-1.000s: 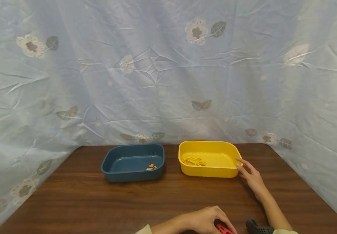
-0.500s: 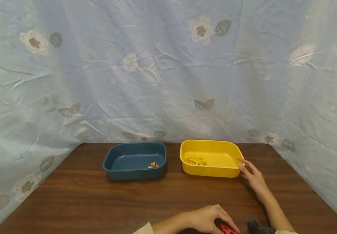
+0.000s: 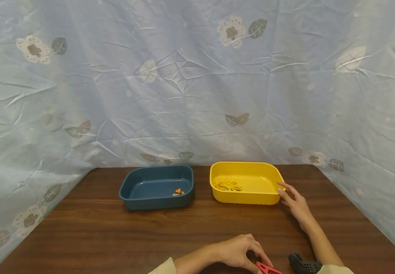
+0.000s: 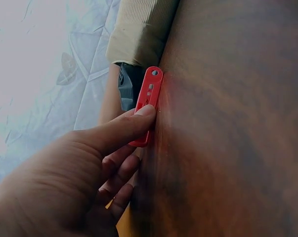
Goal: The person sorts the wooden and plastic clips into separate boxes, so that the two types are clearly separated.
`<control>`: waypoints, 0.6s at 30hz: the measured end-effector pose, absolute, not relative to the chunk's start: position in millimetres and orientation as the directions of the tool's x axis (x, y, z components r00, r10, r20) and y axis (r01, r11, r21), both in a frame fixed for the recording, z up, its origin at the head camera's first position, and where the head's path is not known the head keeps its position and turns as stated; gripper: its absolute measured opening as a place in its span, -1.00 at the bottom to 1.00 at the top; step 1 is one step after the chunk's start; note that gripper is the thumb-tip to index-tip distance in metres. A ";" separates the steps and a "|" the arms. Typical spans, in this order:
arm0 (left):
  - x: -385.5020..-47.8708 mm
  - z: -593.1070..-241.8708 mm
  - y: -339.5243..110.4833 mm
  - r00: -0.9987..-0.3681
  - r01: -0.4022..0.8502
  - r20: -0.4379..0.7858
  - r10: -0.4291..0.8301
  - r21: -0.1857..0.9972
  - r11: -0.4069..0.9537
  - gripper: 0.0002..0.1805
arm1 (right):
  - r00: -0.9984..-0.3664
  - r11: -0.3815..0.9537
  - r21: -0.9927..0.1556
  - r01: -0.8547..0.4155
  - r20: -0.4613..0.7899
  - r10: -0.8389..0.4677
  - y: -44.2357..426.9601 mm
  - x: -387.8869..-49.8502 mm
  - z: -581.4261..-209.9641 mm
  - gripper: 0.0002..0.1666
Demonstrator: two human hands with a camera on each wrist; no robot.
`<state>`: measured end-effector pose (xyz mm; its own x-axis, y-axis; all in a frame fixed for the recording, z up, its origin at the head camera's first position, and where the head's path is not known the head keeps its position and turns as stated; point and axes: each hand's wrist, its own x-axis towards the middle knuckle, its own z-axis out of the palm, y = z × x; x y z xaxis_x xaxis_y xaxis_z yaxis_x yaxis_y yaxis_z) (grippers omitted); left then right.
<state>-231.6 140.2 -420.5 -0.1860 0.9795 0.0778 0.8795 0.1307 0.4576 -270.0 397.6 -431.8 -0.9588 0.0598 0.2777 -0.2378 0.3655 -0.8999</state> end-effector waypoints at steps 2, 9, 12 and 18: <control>-231.3 -420.9 140.7 -0.183 0.875 0.086 0.979 0.469 0.122 -0.67 | -0.959 0.363 -0.901 -0.237 0.278 0.063 397.3 -269.9 -431.9 -0.38; -230.5 -415.8 136.8 -0.272 0.806 0.045 0.961 0.557 0.202 -0.70 | -0.959 0.369 -0.898 -0.240 0.278 0.052 397.7 -268.3 -431.4 -0.38; -232.4 -413.8 134.2 -0.308 0.784 0.049 0.950 0.579 0.224 -0.71 | -0.957 0.370 -0.895 -0.250 0.286 0.046 397.2 -269.1 -431.4 -0.38; -236.7 -408.1 132.0 -0.324 0.755 0.072 0.943 0.621 0.212 -0.71 | -0.956 0.375 -0.894 -0.247 0.288 0.057 397.6 -269.2 -431.1 -0.39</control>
<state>-236.7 132.0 -408.1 -0.3239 0.9434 0.0716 0.7546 0.2119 0.6211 -269.2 397.6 -431.1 -0.9559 0.0567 0.2883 -0.2473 0.3746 -0.8936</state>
